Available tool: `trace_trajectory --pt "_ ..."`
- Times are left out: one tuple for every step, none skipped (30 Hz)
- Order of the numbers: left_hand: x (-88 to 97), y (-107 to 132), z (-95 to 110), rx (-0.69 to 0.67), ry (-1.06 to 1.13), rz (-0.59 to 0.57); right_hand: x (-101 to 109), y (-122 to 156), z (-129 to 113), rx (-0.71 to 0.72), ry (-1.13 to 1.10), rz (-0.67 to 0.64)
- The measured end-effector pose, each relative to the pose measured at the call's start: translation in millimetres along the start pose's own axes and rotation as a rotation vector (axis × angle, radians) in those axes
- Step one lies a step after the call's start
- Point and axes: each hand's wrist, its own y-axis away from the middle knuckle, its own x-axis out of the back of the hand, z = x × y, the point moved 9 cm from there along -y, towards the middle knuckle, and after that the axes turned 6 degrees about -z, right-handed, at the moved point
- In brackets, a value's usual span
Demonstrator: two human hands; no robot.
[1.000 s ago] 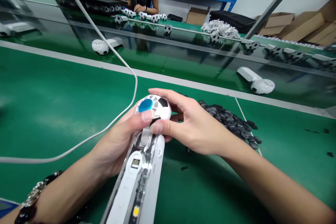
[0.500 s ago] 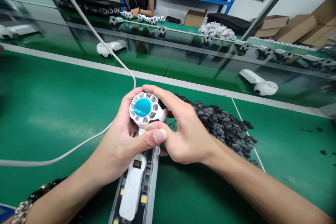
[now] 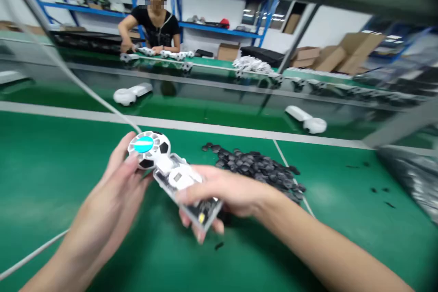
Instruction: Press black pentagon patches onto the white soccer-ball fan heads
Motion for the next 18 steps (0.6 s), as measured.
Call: trace_trajectory --pt "5.5 -1.1 0.2 -0.013 -0.030 0.031 21.9 6.1 -12.0 0.040 -0.004 0.091" --pt "9.7 -3.2 -1.2 -0.009 -0.069 0.047 46.2 14.3 -26.0 0.105 -0.007 0.200" --pt "13.9 -5.9 -2.7 -0.008 -0.113 0.064 70.4 24.4 -40.4 0.187 -0.006 0.315" --pt "15.8 -9.3 -4.3 -0.014 -0.154 0.054 93.1 36.1 -53.8 0.277 0.001 0.434" --pt "16.4 -12.8 -6.7 -0.018 -0.190 0.030 112.4 48.0 -64.6 0.362 0.014 0.541" --pt "15.7 -15.8 -9.9 -0.022 -0.217 -0.010 127.7 59.1 -72.4 0.435 0.031 0.635" --pt "13.6 -17.9 -13.7 -0.022 -0.240 -0.061 138.9 68.2 -77.2 0.487 0.052 0.711" --pt "10.0 -18.4 -18.4 -0.015 -0.267 -0.124 146.2 74.6 -79.5 0.516 0.079 0.764" --pt "5.8 -17.2 -22.9 -0.006 -0.303 -0.183 150.0 78.4 -80.4 0.523 0.113 0.794" --pt "1.3 -14.4 -27.2 0.010 -0.347 -0.232 151.1 80.4 -80.7 0.516 0.155 0.807" --pt "-3.6 -10.7 -30.7 0.027 -0.395 -0.268 150.0 81.2 -81.2 0.498 0.208 0.809" --pt "-9.1 -6.6 -33.3 0.049 -0.445 -0.292 147.3 81.3 -82.1 0.473 0.272 0.805" --pt "-15.1 -2.8 -34.6 0.070 -0.499 -0.307 143.4 80.8 -83.5 0.443 0.348 0.796" --pt "-21.7 -0.2 -34.8 0.090 -0.556 -0.320 138.9 79.8 -85.2 0.410 0.434 0.785" --pt "-28.8 0.8 -33.3 0.101 -0.619 -0.332 134.1 78.0 -86.7 0.377 0.528 0.770" --pt "-36.5 0.0 -30.5 0.097 -0.685 -0.352 129.1 75.6 -87.7 0.347 0.627 0.750" --pt "-43.9 -2.9 -25.9 0.073 -0.749 -0.370 124.3 72.5 -87.6 0.321 0.727 0.728" --pt "-50.3 -7.3 -20.3 0.036 -0.802 -0.382 120.2 69.2 -86.2 0.299 0.823 0.705"
